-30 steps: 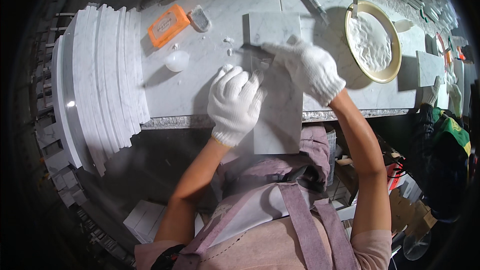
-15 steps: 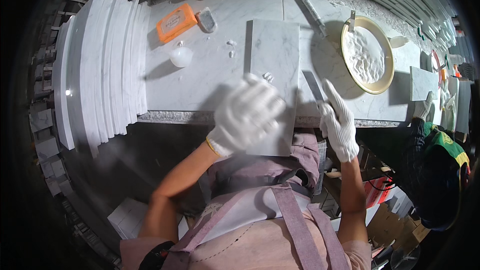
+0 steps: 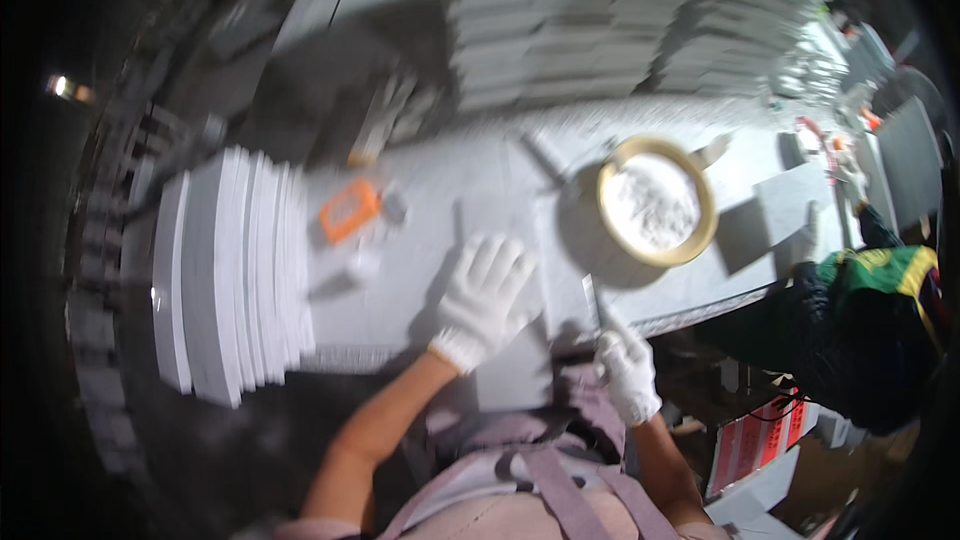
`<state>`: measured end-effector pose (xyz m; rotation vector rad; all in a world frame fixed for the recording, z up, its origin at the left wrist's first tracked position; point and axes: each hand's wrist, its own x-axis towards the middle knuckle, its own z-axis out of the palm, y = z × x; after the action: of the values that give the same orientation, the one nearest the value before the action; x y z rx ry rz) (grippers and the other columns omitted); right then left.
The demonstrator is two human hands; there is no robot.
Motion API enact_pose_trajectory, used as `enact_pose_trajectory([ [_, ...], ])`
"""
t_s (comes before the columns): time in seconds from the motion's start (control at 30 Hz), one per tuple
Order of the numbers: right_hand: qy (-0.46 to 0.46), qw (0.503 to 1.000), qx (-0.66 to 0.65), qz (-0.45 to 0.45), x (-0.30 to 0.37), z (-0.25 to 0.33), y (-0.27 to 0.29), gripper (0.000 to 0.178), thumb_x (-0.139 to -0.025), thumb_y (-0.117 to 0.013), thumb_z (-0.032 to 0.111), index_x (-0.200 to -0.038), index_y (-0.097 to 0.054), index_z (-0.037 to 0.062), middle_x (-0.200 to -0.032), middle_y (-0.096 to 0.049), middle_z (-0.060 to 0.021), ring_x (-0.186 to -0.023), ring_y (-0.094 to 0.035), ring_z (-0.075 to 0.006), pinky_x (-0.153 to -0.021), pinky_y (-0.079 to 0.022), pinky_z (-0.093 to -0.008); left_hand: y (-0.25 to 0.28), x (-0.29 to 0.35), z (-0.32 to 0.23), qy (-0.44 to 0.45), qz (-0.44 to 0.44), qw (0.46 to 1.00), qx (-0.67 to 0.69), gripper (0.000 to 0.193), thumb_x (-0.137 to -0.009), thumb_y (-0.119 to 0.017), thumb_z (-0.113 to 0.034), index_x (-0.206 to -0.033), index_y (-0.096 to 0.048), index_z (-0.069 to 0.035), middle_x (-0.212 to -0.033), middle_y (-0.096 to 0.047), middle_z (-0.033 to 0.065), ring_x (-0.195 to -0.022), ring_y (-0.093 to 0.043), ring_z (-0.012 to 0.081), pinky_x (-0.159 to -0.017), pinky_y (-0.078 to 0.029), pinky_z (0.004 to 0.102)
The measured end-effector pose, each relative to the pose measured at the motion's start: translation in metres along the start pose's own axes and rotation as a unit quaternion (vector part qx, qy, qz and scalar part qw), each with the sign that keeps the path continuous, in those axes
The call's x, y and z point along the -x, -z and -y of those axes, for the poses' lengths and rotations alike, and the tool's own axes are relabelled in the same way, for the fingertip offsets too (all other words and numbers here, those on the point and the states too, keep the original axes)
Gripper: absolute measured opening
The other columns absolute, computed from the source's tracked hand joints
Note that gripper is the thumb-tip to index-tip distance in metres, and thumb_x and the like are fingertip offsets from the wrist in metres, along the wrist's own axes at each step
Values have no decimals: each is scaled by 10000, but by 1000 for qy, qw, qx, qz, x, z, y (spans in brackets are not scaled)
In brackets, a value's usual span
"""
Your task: The person repeatedly scrapes and smooths the edges of white stone tiles using a metal scraper, then wipes each tile with a cloth. Finished tiles are stacked on the table. A coworker is visible in the background also handling tiles.
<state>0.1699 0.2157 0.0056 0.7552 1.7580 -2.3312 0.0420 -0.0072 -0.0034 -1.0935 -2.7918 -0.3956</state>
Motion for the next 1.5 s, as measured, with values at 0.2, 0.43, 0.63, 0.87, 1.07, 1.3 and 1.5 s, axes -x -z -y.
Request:
enact_pose_trajectory([
  [0.2, -10, 999, -10, 52, 3, 17, -17, 523, -1060, -543, 71, -1572, -463, 4, -1201, -673, -97, -834, -625, -94, -717, -535, -233, -40, -63, 58, 19, -32, 992, -120, 740, -952, -589, -560, -1498, -542, -63, -1588, -476, 179, -1528, -332, 377, -1291, -152, 551],
  [0.43, 19, 992, -13, 123, 25, -21, -35, 580, -1056, -670, 245, -1567, -487, 43, -958, -681, -7, -718, -596, -58, -637, -514, -219, -50, -113, 87, 161, -54, 979, -113, 683, -996, -505, -533, -1540, -496, -120, -1602, -460, 148, -1494, -383, 348, -1263, -206, 560],
  [0.63, 68, 990, 18, 126, 41, -27, -33, 522, -1075, -633, 197, -1552, -504, 29, -969, -638, 8, -732, -594, -58, -658, -505, -216, -41, -93, 69, 150, -138, 970, -130, 674, -1011, -518, -508, -1539, -485, -91, -1580, -466, 179, -1485, -377, 379, -1262, -203, 551],
  [0.87, 67, 991, -1, 117, 49, -25, -37, 364, -1073, -625, 208, -1373, -639, 1, -839, -637, 9, -680, -602, -64, -593, -496, -222, -24, -29, 27, 41, -83, 986, -137, 637, -993, -554, -505, -1465, -536, -77, -1449, -530, 158, -1399, -439, 353, -1199, -295, 525],
  [1.07, 0, 987, -63, 151, 48, -26, -22, 281, -1050, -657, 212, -1266, -682, 33, -904, -676, 7, -703, -615, -82, -620, -498, -234, -18, 32, -33, 9, -49, 986, -162, 566, -952, -578, -375, -1406, -594, -38, -1505, -532, 209, -1411, -472, 376, -1218, -309, 530],
  [1.3, -22, 976, -102, 193, 63, -31, -15, 291, -1054, -673, 261, -1218, -651, 21, -770, -587, 18, -601, -565, -77, -543, -472, -231, -18, 30, -26, 9, -47, 996, -77, 609, -1006, -569, -438, -1481, -547, -58, -1453, -592, 169, -1424, -482, 334, -1260, -240, 512],
  [1.5, -17, 981, -68, 183, 68, -28, -22, 320, -1062, -654, 263, -1202, -636, -24, -759, -624, -24, -599, -570, -89, -542, -465, -229, -21, -12, -4, 23, -86, 992, -92, 596, -977, -611, -449, -1446, -573, -83, -1394, -597, 133, -1404, -470, 307, -1240, -268, 489],
])
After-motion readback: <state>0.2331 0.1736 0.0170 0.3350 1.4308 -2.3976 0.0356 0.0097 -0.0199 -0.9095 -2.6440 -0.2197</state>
